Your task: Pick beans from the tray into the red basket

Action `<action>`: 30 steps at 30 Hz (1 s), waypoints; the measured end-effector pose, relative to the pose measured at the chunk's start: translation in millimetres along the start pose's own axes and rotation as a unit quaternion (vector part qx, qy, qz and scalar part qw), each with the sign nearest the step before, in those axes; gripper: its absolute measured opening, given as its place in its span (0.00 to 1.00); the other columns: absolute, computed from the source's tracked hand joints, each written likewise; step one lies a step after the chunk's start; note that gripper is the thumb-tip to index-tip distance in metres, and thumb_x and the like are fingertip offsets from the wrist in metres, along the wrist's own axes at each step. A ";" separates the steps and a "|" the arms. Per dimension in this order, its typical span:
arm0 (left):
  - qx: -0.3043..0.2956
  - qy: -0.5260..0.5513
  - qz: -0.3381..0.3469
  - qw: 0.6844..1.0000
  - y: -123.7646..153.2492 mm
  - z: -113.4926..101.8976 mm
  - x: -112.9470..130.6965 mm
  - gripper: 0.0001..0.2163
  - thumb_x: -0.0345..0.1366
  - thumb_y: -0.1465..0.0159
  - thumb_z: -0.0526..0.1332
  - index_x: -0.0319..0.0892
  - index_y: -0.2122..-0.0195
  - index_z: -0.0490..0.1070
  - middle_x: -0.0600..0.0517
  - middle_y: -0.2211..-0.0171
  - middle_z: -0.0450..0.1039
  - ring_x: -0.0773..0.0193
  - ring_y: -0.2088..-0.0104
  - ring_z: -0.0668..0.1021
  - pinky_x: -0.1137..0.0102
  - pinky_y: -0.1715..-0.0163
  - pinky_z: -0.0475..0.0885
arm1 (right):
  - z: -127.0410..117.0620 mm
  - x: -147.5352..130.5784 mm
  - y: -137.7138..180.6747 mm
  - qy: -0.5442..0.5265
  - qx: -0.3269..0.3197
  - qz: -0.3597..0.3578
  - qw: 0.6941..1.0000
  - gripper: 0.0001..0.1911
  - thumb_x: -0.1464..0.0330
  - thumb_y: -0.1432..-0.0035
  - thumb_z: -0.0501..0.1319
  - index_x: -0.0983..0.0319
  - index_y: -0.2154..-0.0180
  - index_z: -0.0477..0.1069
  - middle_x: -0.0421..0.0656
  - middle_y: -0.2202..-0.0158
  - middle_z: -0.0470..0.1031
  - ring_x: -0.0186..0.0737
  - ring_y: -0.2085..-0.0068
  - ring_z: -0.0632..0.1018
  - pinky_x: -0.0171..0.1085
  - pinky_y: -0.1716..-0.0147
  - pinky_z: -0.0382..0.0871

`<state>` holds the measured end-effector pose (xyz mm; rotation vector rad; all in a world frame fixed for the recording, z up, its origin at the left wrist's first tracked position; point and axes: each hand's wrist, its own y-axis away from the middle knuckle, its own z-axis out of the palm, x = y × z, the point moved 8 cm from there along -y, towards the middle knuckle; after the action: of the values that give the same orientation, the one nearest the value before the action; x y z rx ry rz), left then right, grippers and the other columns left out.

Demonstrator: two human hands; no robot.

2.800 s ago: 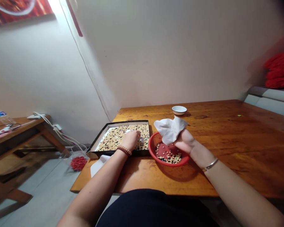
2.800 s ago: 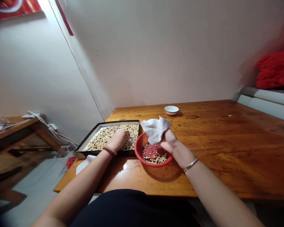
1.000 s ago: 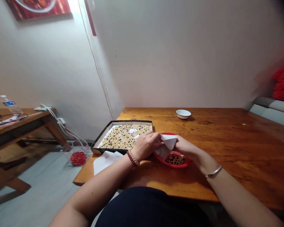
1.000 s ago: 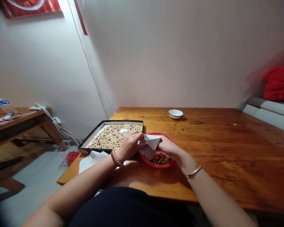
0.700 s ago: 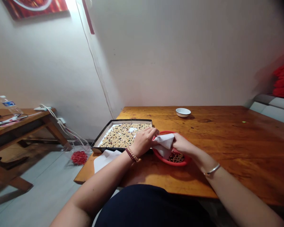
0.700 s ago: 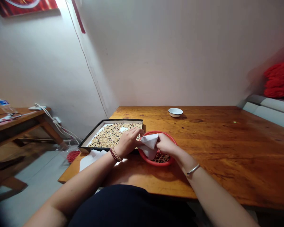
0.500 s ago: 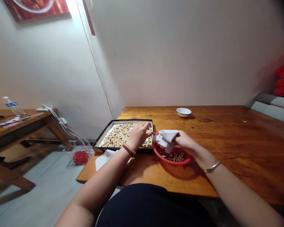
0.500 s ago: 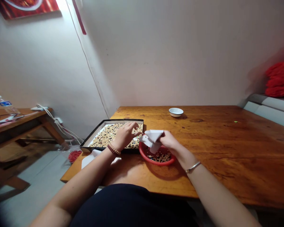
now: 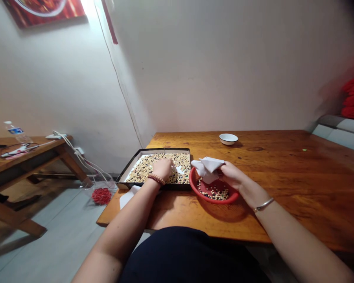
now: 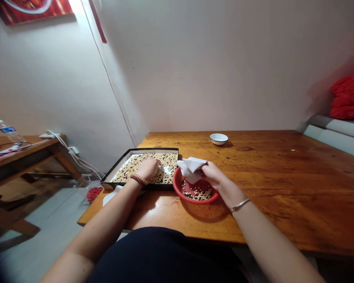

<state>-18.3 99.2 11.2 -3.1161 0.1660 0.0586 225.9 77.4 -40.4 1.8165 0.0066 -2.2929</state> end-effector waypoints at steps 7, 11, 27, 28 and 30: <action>-0.007 0.004 -0.014 1.000 -2.6 3.1 -1.7 0.12 0.34 0.34 0.59 0.40 0.57 0.83 0.37 0.54 0.81 0.51 0.52 0.82 0.64 0.53 0.74 | 1.5 -3.4 -0.1 -0.012 -0.007 -0.008 1.000 0.11 0.69 0.48 0.68 0.60 0.60 0.79 0.47 0.58 0.84 0.46 0.60 0.80 0.42 0.61 0.76; -0.011 0.006 -0.005 1.000 -2.5 4.8 0.8 0.11 0.37 0.34 0.61 0.40 0.57 0.83 0.38 0.56 0.82 0.50 0.53 0.82 0.64 0.53 0.74 | 7.5 -2.4 -0.2 -0.037 -0.026 0.003 0.999 0.12 0.63 0.46 0.68 0.61 0.59 0.78 0.49 0.59 0.83 0.48 0.59 0.80 0.44 0.57 0.77; -0.013 -0.019 -0.020 1.000 2.0 3.5 1.0 0.12 0.33 0.34 0.58 0.41 0.57 0.82 0.37 0.53 0.81 0.47 0.51 0.82 0.60 0.53 0.75 | 3.3 -5.8 9.2 -0.049 -0.027 -0.006 0.998 0.18 0.57 0.45 0.66 0.59 0.55 0.75 0.50 0.50 0.81 0.54 0.47 0.78 0.50 0.46 0.75; -0.017 -0.027 -0.023 0.999 4.0 1.8 1.8 0.12 0.32 0.33 0.58 0.40 0.57 0.82 0.37 0.53 0.81 0.46 0.51 0.82 0.59 0.54 0.76 | 3.2 -4.6 7.1 -0.046 -0.025 -0.002 0.999 0.18 0.57 0.45 0.66 0.59 0.55 0.75 0.50 0.50 0.81 0.54 0.47 0.78 0.50 0.47 0.75; -0.029 -0.041 -0.028 0.998 7.4 -1.1 3.1 0.13 0.31 0.34 0.57 0.39 0.56 0.81 0.36 0.52 0.80 0.46 0.51 0.82 0.59 0.54 0.76 | 2.6 -2.3 2.8 -0.047 -0.022 0.003 0.999 0.18 0.57 0.45 0.66 0.59 0.55 0.76 0.50 0.51 0.81 0.53 0.47 0.78 0.49 0.47 0.75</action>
<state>-16.1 91.5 12.1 -3.1661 0.0762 0.1918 224.3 74.6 -37.1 1.6841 0.0367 -2.3515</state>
